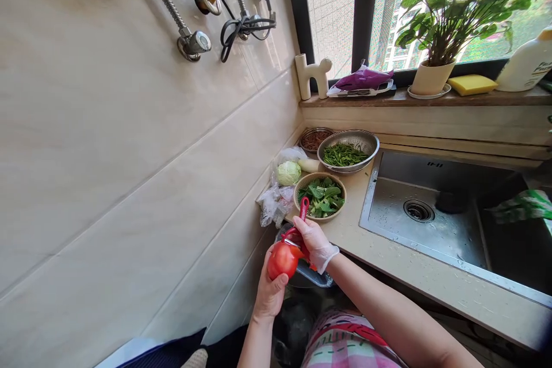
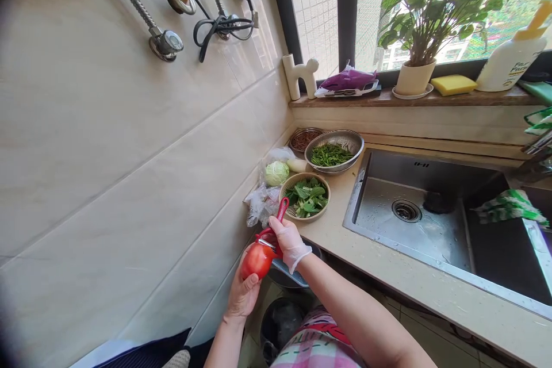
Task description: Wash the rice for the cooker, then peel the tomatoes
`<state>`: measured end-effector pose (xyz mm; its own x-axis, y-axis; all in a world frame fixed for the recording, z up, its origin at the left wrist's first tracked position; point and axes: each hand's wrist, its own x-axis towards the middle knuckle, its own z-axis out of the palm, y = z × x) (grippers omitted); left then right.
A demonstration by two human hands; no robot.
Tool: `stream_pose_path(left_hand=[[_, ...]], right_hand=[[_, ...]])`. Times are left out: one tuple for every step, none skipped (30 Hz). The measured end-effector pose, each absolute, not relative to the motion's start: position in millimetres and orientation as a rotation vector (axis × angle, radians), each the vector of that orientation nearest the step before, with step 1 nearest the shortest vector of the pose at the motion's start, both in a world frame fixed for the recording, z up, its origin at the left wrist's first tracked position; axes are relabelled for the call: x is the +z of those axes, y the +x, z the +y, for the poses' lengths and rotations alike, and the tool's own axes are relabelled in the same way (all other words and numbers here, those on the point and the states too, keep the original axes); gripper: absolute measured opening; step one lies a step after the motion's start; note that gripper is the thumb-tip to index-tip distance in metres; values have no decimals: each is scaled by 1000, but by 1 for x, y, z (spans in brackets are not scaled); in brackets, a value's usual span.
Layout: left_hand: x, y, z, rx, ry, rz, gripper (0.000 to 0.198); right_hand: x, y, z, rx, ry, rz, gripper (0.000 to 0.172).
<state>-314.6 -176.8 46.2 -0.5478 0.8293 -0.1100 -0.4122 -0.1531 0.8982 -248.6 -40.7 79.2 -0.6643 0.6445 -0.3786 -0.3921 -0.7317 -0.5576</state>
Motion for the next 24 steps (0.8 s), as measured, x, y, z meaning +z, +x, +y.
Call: stream_pose_path(left_hand=[[47,-314,-176,1832,509,1241,75],[47,-314,-175,1847,483,1261,75],[47,-312,-174,1867,457,1289,73],[47,-311,-173,1886,435,1317,71],[48,-309,-172,1902,417,1342,70],[48,-307,-171,1914,402,1365,69],[48,-306,-170,1919,389,1384,68],[49,-304,-169,1920,379,1398,66],[50,-303,-168,1920,372,1407,64],[50,-303,-167,1919,371,1412,62],[51,-303,-166,1915,380,1412,59],[51,-303,-166,1910,397,1408,58],[51,-303,-165,1905,415,1402,58],[52,-304,-166,1900,431,1399,58],[52,-304,-166,1894,445,1398,58],[52,-305,-167,1889,458,1400,59],[52,-305,-167,1887,470,1400,60],[52,-306,-168,1884,482,1395,60],[52,-306,-169,1880,493,1384,60],[52,-306,-170,1875,502,1367,61],[52,-307,-171,1870,509,1347,62],[52,-307,-171,1866,513,1329,63],[52,-307,-172,1861,516,1314,64],[52,-307,-173,1857,517,1304,65]], right_hand=[[80,-249,-41,2333,-751,-575,49],[80,-249,-42,2305,-740,-574,50],[80,-249,-42,2272,-735,-587,49],[80,-249,-43,2236,-736,-615,49],[80,-249,-44,2202,-739,-655,48],[80,-248,-46,2176,-740,-695,47],[79,-248,-47,2161,-737,-725,47],[79,-248,-49,2162,-726,-741,46],[79,-247,-51,2176,-710,-741,46],[80,-247,-52,2201,-693,-730,47],[80,-246,-53,2231,-678,-712,47],[81,-246,-53,2263,-667,-696,48],[81,-246,-52,2294,-660,-684,49],[82,-245,-51,2318,-659,-674,49],[82,-246,-50,2333,-667,-662,50],[82,-246,-48,2340,-679,-648,50],[81,-246,-47,2340,-694,-632,51],[80,-246,-45,2337,-707,-614,51],[79,-247,-44,2337,-716,-596,51],[78,-247,-42,2343,-723,-584,51],[77,-247,-41,2352,-728,-579,50],[76,-247,-40,2360,-734,-582,49],[75,-247,-40,2366,-744,-587,47],[74,-247,-39,2371,-754,-590,44]])
